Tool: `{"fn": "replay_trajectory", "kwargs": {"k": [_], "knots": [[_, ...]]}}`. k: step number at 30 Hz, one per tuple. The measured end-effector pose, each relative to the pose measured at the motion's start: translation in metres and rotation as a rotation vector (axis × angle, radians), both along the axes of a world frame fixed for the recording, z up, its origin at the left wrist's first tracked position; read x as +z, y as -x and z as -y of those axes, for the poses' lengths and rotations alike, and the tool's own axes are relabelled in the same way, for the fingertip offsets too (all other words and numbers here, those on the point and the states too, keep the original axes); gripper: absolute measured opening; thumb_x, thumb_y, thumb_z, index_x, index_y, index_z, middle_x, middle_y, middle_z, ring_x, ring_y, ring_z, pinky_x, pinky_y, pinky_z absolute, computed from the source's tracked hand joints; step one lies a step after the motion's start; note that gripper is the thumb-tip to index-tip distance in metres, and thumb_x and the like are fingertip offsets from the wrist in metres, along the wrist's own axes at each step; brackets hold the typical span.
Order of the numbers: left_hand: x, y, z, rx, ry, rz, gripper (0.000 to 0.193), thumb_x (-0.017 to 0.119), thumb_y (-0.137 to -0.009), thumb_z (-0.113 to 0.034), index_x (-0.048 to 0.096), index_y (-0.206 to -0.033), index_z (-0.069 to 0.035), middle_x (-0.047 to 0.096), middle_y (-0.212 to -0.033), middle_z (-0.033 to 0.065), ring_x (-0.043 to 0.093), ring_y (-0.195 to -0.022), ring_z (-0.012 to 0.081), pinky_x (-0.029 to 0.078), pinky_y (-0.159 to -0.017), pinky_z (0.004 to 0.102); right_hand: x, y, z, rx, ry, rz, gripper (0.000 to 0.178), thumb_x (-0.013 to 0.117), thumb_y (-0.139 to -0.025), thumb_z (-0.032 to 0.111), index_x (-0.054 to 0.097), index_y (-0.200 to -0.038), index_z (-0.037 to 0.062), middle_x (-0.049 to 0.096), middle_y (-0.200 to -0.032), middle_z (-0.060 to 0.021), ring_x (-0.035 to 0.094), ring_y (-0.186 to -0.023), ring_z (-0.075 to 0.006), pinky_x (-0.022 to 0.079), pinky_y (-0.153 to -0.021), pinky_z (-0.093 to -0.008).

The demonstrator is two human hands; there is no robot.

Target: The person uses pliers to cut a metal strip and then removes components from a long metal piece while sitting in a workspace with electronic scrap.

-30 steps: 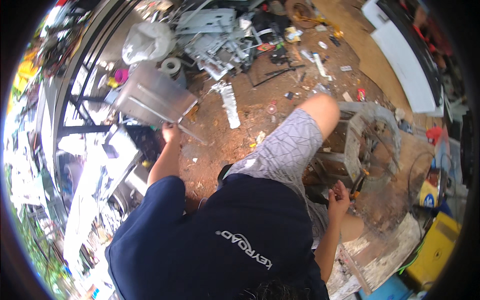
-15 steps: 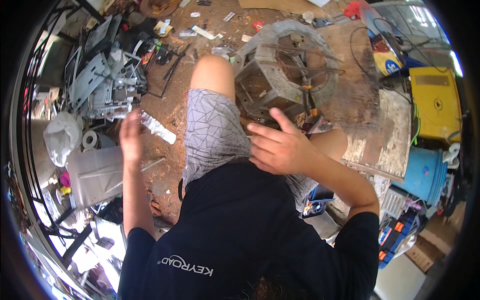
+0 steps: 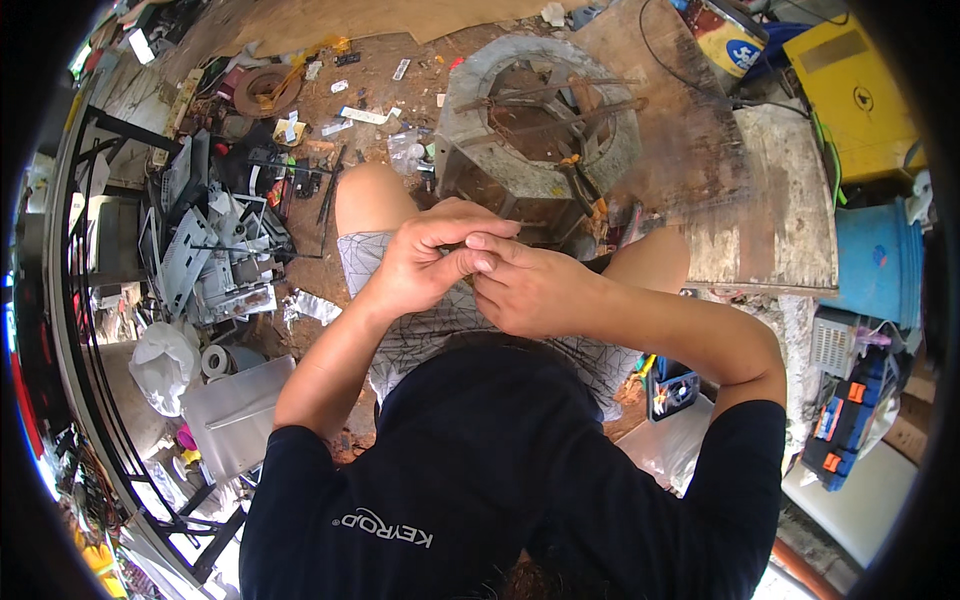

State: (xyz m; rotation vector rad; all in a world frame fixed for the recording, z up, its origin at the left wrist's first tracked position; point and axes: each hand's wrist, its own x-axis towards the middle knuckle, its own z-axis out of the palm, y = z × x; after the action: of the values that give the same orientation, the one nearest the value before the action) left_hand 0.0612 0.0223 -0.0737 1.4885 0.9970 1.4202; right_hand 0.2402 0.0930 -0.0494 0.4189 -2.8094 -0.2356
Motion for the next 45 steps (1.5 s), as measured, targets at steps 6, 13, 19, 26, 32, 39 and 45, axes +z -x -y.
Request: {"fn": "replay_trajectory", "kwargs": {"k": [6, 13, 19, 26, 32, 39, 45], "knots": [[-0.007, -0.002, -0.004, 0.044, -0.063, -0.117, 0.027, 0.069, -0.083, -0.019, 0.069, -0.102, -0.001, 0.07, -0.1, 0.0099, 0.063, -0.094, 0.0247, 0.047, -0.084, 0.0362, -0.009, -0.003, -0.004, -0.017, -0.044, -0.104, 0.024, 0.056, -0.07, 0.023, 0.071, -0.075, 0.005, 0.068, -0.085, -0.0078, 0.058, -0.108, -0.0273, 0.032, -0.111, -0.0422], [-0.004, -0.015, 0.002, 0.089, -0.127, -0.056, 0.026, 0.067, -0.085, -0.024, 0.07, -0.097, -0.002, 0.07, -0.097, 0.01, 0.064, -0.09, 0.024, 0.045, -0.082, 0.0351, 0.0, -0.008, 0.001, 0.031, -0.017, -0.069, 0.025, 0.055, -0.071, 0.023, 0.07, -0.077, 0.0044, 0.066, -0.083, -0.0071, 0.06, -0.1, -0.0267, 0.036, -0.106, -0.0409], [0.002, -0.023, 0.013, 0.121, -0.133, -0.011, 0.024, 0.065, -0.086, -0.023, 0.07, -0.096, -0.002, 0.071, -0.094, 0.0104, 0.066, -0.085, 0.0243, 0.045, -0.077, 0.0354, 0.012, -0.009, 0.015, 0.021, 0.15, -0.134, 0.023, 0.054, -0.071, 0.023, 0.067, -0.073, 0.0042, 0.063, -0.078, -0.0061, 0.06, -0.094, -0.026, 0.038, -0.103, -0.0393], [0.006, -0.029, 0.028, 0.204, -0.173, -0.022, 0.039, 0.059, -0.091, -0.035, 0.064, -0.096, 0.003, 0.067, -0.085, 0.0156, 0.056, -0.077, 0.0246, 0.042, -0.073, 0.0366, -0.001, -0.011, 0.039, 0.032, 0.297, -0.319, 0.016, 0.054, -0.07, 0.019, 0.061, -0.061, 0.008, 0.06, -0.066, -0.0045, 0.059, -0.078, -0.0211, 0.037, -0.1, -0.0415], [0.005, -0.03, 0.023, 0.021, 0.034, 0.098, 0.036, 0.063, -0.089, -0.032, 0.063, -0.1, 0.002, 0.065, -0.093, 0.0118, 0.05, -0.086, 0.0224, 0.041, -0.079, 0.0359, -0.008, -0.026, 0.051, 0.019, 0.561, -0.467, 0.018, 0.057, -0.074, 0.025, 0.069, -0.067, 0.013, 0.064, -0.067, -0.0022, 0.063, -0.072, -0.0195, 0.034, -0.096, -0.048], [0.004, -0.048, 0.001, -0.071, 0.057, 0.056, 0.034, 0.063, -0.09, -0.029, 0.063, -0.104, 0.002, 0.064, -0.1, 0.0126, 0.051, -0.091, 0.0216, 0.042, -0.085, 0.0379, -0.012, -0.056, 0.047, -0.044, 0.683, -0.468, 0.018, 0.06, -0.073, 0.026, 0.067, -0.065, 0.0116, 0.067, -0.071, -0.0034, 0.066, -0.077, -0.0218, 0.033, -0.096, -0.0531], [-0.014, -0.038, -0.043, -0.009, 0.25, 0.149, 0.062, 0.063, -0.087, -0.045, 0.052, -0.126, 0.002, 0.057, -0.119, 0.0102, 0.052, -0.097, 0.0191, 0.039, -0.09, 0.0342, -0.018, -0.098, 0.028, -0.356, 0.693, -0.265, 0.008, 0.06, -0.077, 0.018, 0.065, -0.074, 0.0127, 0.064, -0.079, -0.0022, 0.062, -0.087, -0.0208, 0.029, -0.107, -0.0525]]}}
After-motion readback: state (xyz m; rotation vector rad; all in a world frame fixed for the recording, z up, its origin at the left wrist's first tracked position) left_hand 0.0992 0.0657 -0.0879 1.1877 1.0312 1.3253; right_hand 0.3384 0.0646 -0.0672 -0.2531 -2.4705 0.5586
